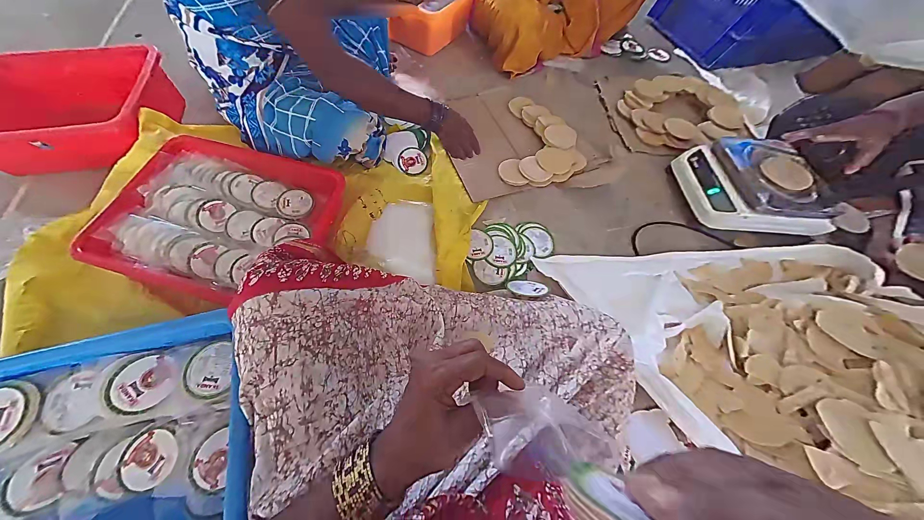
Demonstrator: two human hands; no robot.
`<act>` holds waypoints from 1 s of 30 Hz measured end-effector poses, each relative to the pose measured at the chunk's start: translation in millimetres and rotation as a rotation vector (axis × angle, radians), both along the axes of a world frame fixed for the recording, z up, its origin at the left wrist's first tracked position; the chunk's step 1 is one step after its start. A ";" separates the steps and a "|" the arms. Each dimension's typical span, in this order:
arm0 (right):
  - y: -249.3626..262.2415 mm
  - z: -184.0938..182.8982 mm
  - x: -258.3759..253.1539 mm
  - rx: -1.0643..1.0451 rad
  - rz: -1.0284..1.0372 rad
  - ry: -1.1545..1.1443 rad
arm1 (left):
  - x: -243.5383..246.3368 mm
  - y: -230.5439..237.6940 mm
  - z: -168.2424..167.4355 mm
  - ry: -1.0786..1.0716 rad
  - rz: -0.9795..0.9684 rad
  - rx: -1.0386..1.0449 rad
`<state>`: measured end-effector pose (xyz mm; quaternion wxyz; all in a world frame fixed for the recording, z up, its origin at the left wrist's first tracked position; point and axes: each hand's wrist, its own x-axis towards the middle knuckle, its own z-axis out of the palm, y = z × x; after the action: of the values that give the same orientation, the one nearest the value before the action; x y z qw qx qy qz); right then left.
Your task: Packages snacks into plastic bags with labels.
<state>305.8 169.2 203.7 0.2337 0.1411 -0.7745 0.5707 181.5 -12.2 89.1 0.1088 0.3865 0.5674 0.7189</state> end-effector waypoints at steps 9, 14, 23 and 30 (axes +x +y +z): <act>-4.2 -38.3 -27.5 0.089 -0.058 -0.068 | 6.9 -6.3 2.3 -0.002 -0.124 -0.006; -5.4 -64.4 -30.4 -0.131 -0.143 -0.294 | 17.7 -8.9 -2.7 -0.370 -0.224 0.009; 17.7 -93.0 -11.3 0.327 0.019 -0.451 | 7.4 -8.1 -7.5 -0.780 -0.346 -0.031; 5.3 -100.9 -0.5 0.078 -0.021 -0.453 | 8.4 -3.3 -14.6 -0.677 -0.374 0.017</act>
<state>305.3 174.6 102.8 0.0542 0.0100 -0.8300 0.5551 189.9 -15.5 74.5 0.4163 0.2248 0.4131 0.7781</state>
